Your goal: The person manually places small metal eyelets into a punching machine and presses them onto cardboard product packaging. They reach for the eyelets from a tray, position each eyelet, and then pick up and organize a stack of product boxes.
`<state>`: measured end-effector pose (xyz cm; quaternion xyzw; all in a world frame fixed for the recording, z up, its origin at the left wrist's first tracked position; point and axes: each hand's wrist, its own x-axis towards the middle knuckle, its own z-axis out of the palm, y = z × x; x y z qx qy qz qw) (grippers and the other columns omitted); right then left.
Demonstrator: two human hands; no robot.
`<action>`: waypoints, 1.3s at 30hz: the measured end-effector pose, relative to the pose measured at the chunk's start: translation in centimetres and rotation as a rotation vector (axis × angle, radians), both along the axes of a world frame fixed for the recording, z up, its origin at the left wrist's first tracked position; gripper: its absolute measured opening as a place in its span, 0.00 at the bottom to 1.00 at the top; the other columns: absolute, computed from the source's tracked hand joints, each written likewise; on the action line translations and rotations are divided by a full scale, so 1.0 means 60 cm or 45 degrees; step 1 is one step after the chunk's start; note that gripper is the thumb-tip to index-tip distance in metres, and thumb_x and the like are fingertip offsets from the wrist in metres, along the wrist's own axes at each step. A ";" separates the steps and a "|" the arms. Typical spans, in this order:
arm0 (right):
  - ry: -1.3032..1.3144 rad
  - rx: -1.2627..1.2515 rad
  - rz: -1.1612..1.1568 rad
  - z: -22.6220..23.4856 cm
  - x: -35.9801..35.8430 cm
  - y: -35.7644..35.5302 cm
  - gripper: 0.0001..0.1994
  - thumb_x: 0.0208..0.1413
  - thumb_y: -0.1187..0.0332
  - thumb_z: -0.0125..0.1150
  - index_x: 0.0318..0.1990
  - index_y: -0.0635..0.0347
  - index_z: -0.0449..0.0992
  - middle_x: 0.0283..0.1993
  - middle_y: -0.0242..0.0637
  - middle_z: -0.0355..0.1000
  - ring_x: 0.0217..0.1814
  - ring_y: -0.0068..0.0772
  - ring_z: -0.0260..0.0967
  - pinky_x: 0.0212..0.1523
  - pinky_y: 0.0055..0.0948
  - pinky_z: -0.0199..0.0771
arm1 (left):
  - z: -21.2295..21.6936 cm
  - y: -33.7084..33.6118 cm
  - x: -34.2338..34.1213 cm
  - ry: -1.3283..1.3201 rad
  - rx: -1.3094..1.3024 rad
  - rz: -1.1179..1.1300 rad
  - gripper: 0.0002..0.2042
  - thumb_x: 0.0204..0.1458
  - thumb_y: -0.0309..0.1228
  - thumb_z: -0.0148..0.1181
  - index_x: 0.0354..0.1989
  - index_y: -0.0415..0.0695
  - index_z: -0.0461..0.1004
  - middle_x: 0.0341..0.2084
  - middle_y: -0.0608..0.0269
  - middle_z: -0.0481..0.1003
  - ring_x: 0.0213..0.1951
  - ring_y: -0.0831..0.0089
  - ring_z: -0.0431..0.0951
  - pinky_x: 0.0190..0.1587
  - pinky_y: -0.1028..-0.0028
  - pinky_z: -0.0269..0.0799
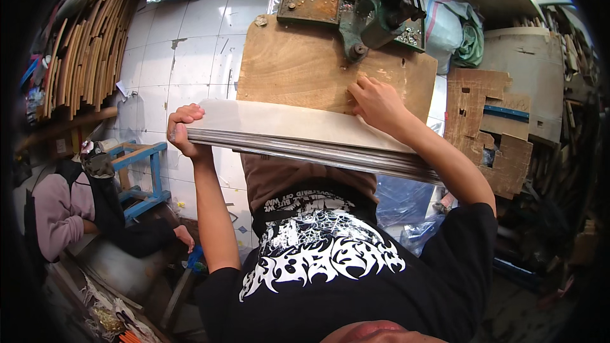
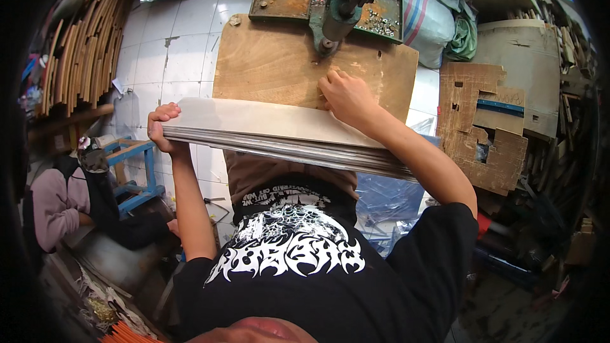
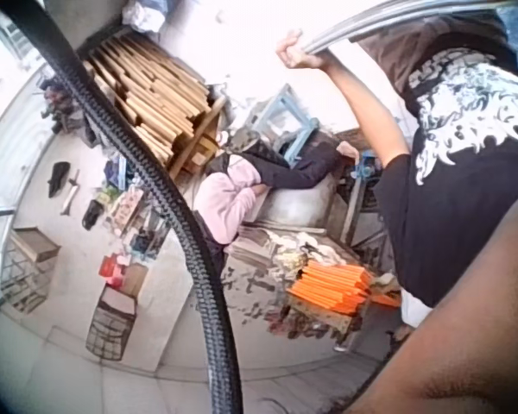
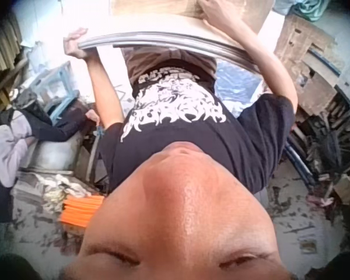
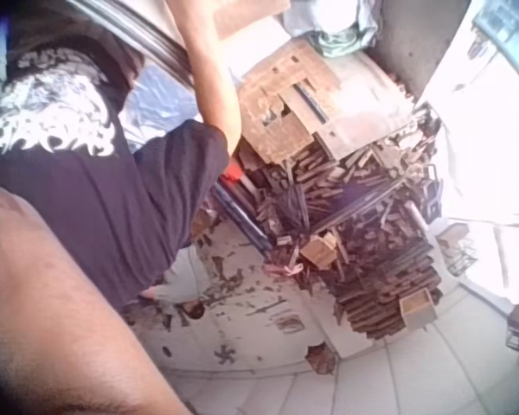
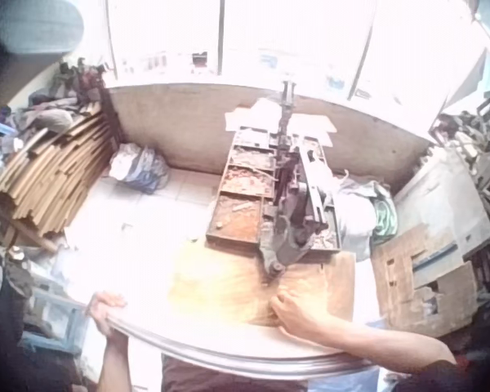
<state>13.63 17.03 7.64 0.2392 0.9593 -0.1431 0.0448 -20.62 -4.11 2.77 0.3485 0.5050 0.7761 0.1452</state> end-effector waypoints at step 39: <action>0.523 0.286 -0.242 -0.002 -0.020 0.056 0.09 0.54 0.63 0.62 0.32 0.58 0.73 0.29 0.39 0.72 0.32 0.46 0.73 0.32 0.42 0.73 | 0.011 0.012 0.003 0.021 0.001 0.087 0.10 0.51 0.35 0.42 0.25 0.41 0.64 0.21 0.56 0.70 0.28 0.66 0.70 0.43 0.62 0.69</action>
